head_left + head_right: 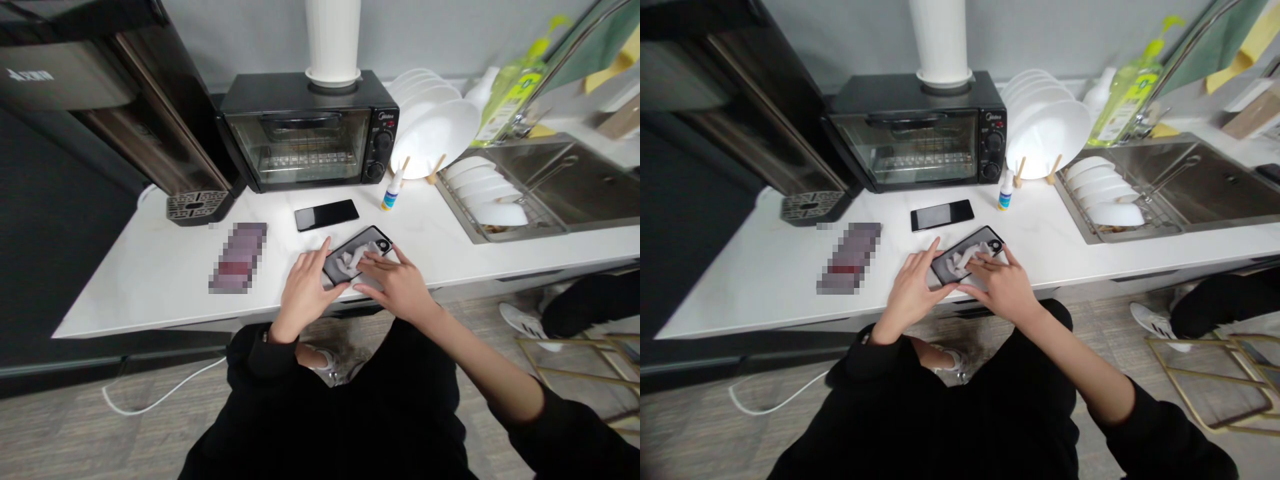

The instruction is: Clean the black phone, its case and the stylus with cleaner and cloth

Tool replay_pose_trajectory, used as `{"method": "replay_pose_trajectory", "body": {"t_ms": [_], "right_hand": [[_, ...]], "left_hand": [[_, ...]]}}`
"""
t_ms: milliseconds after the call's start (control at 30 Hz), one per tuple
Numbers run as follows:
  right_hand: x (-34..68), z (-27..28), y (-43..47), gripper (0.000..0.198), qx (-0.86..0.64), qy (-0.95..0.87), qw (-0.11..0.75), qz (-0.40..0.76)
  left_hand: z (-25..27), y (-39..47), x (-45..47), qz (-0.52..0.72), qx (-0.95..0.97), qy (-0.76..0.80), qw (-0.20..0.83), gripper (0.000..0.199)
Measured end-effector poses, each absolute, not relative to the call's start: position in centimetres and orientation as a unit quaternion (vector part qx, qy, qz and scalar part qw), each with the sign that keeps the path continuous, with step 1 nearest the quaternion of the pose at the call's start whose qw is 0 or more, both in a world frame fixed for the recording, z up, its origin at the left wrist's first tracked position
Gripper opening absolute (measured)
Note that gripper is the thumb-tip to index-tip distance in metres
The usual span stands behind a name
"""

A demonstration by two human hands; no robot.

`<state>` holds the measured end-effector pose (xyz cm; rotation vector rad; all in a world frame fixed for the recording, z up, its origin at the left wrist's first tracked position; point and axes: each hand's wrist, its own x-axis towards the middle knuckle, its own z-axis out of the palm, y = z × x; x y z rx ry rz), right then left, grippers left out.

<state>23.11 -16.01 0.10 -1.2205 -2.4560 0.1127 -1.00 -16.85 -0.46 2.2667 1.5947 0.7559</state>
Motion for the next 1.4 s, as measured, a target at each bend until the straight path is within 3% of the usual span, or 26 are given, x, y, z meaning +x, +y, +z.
{"method": "replay_pose_trajectory", "body": {"t_ms": [133,467,733,933,1033,1167,1267,1400], "right_hand": [[24.6,-0.8,-14.6,0.058,-0.497,-0.84,0.216,-0.022],[20.6,-2.3,-15.2,0.086,-0.536,-0.808,0.243,-0.021],[17.5,-1.1,-16.9,0.069,-0.352,-0.905,0.219,0.094],[21.7,-1.2,-13.3,0.061,-0.457,-0.86,0.223,0.042],[22.1,-1.3,-12.6,0.067,-0.512,-0.824,0.243,0.008],[19.0,-1.4,-15.5,0.076,-0.438,-0.866,0.235,0.047],[17.9,-1.1,-16.9,0.072,-0.376,-0.895,0.217,0.098],[20.3,-0.9,-14.3,0.06,-0.46,-0.857,0.224,0.057]], "left_hand": [[-0.3,-16.7,-0.8,0.261,0.782,0.552,0.128,0.1],[-0.4,-16.5,-0.9,0.266,0.779,0.552,0.132,0.096],[-0.6,-16.7,-1.2,0.241,0.79,0.552,0.12,0.091],[-0.4,-16.7,-0.7,0.235,0.784,0.566,0.103,0.093],[-0.3,-16.6,-0.5,0.238,0.78,0.571,0.098,0.095],[-0.5,-16.7,-0.7,0.24,0.781,0.567,0.103,0.092],[-0.6,-16.8,-0.9,0.235,0.788,0.56,0.107,0.089],[-0.6,-16.8,-0.8,0.242,0.788,0.558,0.095,0.093]]}}
